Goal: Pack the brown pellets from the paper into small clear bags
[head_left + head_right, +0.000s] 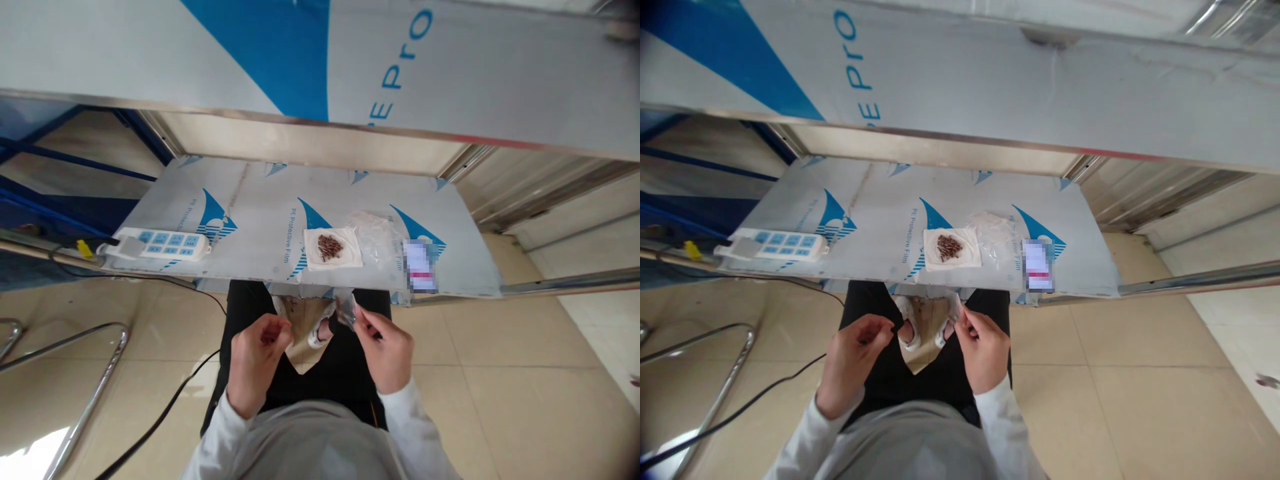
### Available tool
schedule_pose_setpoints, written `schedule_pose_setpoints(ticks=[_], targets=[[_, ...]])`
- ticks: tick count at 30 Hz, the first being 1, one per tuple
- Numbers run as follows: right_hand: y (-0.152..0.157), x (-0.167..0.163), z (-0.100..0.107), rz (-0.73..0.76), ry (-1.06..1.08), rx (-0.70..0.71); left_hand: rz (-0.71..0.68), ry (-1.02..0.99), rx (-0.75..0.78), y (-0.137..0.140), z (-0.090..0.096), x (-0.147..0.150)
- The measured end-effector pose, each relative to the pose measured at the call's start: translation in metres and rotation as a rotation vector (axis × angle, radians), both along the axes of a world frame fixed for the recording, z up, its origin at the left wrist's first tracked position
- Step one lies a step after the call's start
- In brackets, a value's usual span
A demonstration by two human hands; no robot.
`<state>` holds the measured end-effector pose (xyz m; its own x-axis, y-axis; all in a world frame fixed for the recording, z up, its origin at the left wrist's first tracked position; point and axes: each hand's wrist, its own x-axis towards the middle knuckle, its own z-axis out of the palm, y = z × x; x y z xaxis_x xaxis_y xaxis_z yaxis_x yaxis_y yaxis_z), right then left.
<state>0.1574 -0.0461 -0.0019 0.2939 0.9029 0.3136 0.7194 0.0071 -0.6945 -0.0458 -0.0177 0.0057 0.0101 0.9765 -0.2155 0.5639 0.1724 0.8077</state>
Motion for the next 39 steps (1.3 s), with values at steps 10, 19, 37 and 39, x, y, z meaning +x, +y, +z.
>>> schedule_pose_setpoints(ticks=[10, 19, 37, 39], targets=[[-0.010, -0.027, 0.024, 0.257, 0.110, -0.029, -0.373, -0.387, 0.045, 0.005, 0.010, 0.043], [-0.022, -0.027, 0.007, 0.257, 0.082, -0.111, -0.502, -0.038, 0.106, -0.003, 0.003, 0.018], [0.012, 0.003, 0.002, 0.730, 0.432, -0.285, -0.538, 0.027, -0.094, 0.012, 0.054, 0.025], [0.014, 0.003, 0.000, 0.705, 0.381, -0.271, -0.495, 0.199, -0.019, 0.016, 0.052, 0.022]])
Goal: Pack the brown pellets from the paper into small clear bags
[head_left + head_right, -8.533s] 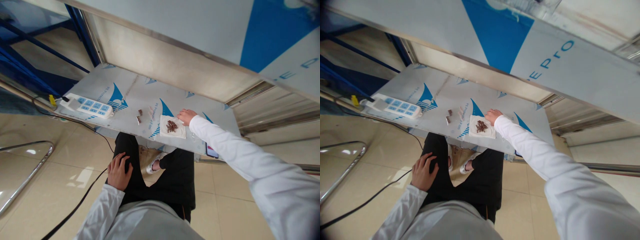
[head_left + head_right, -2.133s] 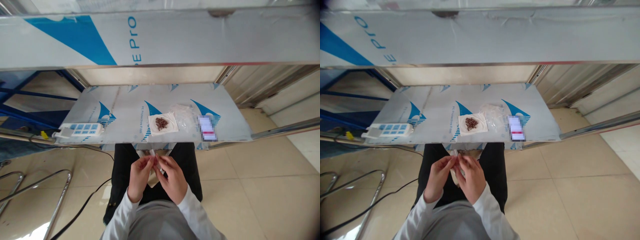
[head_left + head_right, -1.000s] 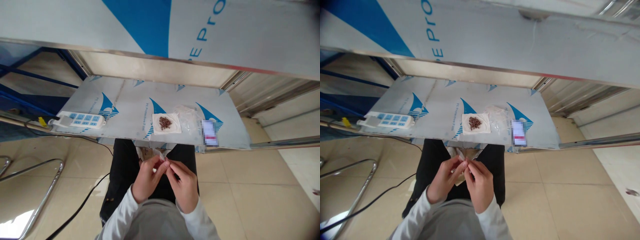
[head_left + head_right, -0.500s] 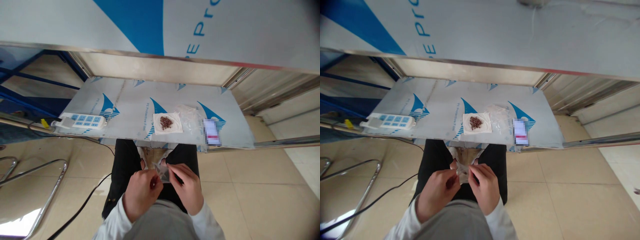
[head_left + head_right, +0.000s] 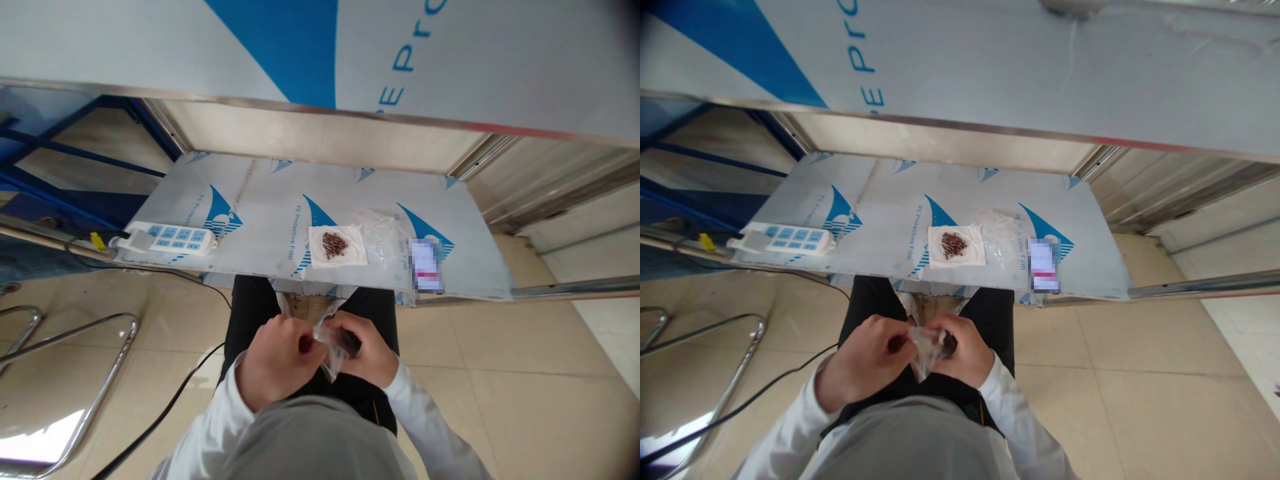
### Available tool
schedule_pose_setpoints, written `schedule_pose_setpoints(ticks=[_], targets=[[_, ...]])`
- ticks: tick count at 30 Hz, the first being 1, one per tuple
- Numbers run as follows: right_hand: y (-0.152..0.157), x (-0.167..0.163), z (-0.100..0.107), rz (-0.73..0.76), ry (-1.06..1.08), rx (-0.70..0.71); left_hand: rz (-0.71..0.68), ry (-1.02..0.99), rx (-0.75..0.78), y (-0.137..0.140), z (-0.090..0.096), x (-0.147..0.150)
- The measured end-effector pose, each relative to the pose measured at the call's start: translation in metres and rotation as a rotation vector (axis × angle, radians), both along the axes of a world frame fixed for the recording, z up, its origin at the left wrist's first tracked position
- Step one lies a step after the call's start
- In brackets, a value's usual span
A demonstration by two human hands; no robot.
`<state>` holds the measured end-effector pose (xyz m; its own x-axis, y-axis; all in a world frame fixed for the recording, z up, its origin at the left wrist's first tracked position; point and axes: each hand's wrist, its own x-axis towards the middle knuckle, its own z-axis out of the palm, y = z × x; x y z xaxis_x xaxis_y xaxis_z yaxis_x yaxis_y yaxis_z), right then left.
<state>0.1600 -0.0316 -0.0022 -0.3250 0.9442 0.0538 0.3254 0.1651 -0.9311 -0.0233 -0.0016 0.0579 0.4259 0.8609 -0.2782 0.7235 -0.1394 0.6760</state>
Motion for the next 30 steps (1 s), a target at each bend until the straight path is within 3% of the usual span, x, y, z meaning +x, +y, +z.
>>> schedule_pose_setpoints(ticks=[4, 8, 12, 16, 19, 23, 30], targets=[[0.005, -0.001, -0.004, -0.023, -0.087, 0.055, 0.018, 0.128, 0.159, 0.011, -0.001, -0.005], [0.022, 0.010, -0.012, -0.063, -0.169, 0.098, 0.197, 0.077, 0.192, 0.024, -0.015, -0.016], [0.066, 0.039, -0.013, -0.074, -0.457, 0.103, 0.360, 0.153, 0.260, 0.018, -0.071, -0.046], [0.132, 0.059, -0.004, 0.037, -1.081, 0.083, 0.399, 0.278, 0.522, -0.012, -0.146, -0.082], [0.178, 0.058, -0.002, 0.105, -1.314, 0.051, 0.443, 0.302, 0.639, -0.032, -0.180, -0.097], [0.213, 0.043, -0.005, 0.163, -1.478, 0.034, 0.469, 0.300, 0.662, -0.034, -0.187, -0.095], [0.225, 0.021, 0.006, 0.249, -1.594, 0.080, 0.495, 0.292, 0.612, -0.029, -0.182, -0.092]])
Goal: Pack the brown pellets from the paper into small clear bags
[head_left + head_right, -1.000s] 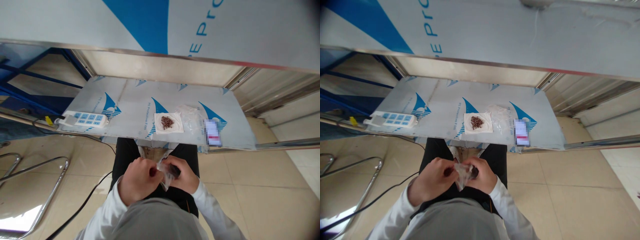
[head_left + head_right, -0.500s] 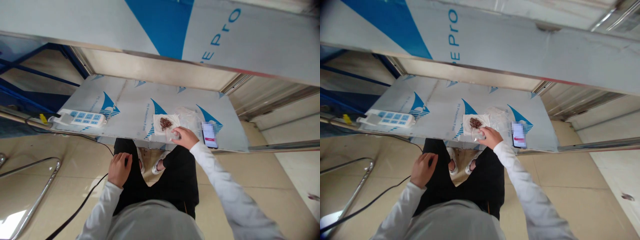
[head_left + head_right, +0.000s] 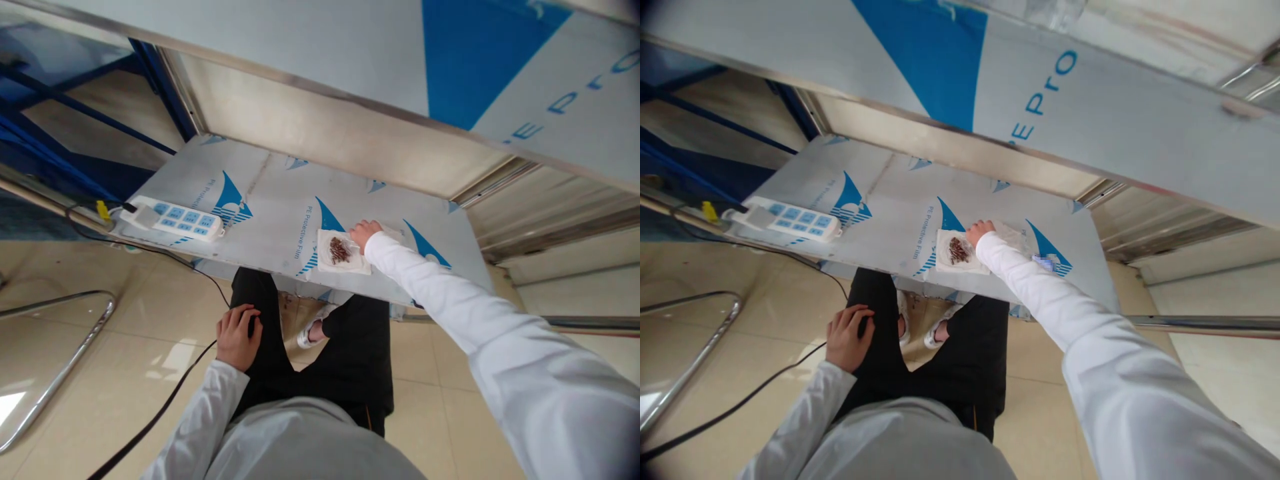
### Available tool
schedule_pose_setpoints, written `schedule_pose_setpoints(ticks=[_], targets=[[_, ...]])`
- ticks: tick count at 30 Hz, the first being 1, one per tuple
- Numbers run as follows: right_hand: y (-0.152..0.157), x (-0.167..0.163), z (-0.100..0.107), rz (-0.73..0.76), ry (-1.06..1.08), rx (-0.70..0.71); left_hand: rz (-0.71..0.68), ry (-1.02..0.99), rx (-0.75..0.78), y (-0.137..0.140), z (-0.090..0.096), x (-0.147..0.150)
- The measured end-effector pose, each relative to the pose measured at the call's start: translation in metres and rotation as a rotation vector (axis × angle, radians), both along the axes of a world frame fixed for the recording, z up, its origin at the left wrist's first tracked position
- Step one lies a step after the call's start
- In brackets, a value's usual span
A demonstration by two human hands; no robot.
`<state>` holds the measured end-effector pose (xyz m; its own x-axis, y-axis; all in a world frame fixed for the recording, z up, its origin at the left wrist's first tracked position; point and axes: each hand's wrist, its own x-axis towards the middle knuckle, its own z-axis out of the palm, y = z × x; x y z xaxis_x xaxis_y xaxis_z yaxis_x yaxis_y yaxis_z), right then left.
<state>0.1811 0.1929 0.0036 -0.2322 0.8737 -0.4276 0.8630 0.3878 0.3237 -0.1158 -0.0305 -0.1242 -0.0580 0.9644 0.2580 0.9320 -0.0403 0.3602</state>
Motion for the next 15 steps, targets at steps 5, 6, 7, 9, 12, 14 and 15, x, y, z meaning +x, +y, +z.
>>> schedule_pose_setpoints(ticks=[5, 6, 7, 9, 12, 14, 15], targets=[[0.001, -0.004, 0.004, 0.006, 0.012, -0.004, -0.002, -0.007, -0.014, -0.001, -0.001, -0.003], [0.002, -0.004, 0.004, 0.001, 0.025, -0.001, -0.002, -0.007, -0.015, -0.001, -0.001, -0.003], [0.002, -0.004, 0.003, -0.007, 0.042, 0.003, -0.002, -0.006, -0.017, -0.001, -0.001, -0.003], [0.005, 0.000, 0.002, -0.036, 0.083, 0.020, -0.001, -0.007, -0.021, 0.000, -0.002, -0.003], [0.010, 0.022, 0.008, -0.126, 0.166, 0.074, 0.000, -0.017, -0.020, -0.001, -0.002, -0.004], [0.012, 0.051, 0.018, -0.223, 0.234, 0.146, 0.003, -0.021, -0.011, -0.002, -0.004, -0.005], [0.012, 0.069, 0.024, -0.278, 0.272, 0.197, 0.005, -0.022, -0.003, -0.002, -0.004, -0.006]])
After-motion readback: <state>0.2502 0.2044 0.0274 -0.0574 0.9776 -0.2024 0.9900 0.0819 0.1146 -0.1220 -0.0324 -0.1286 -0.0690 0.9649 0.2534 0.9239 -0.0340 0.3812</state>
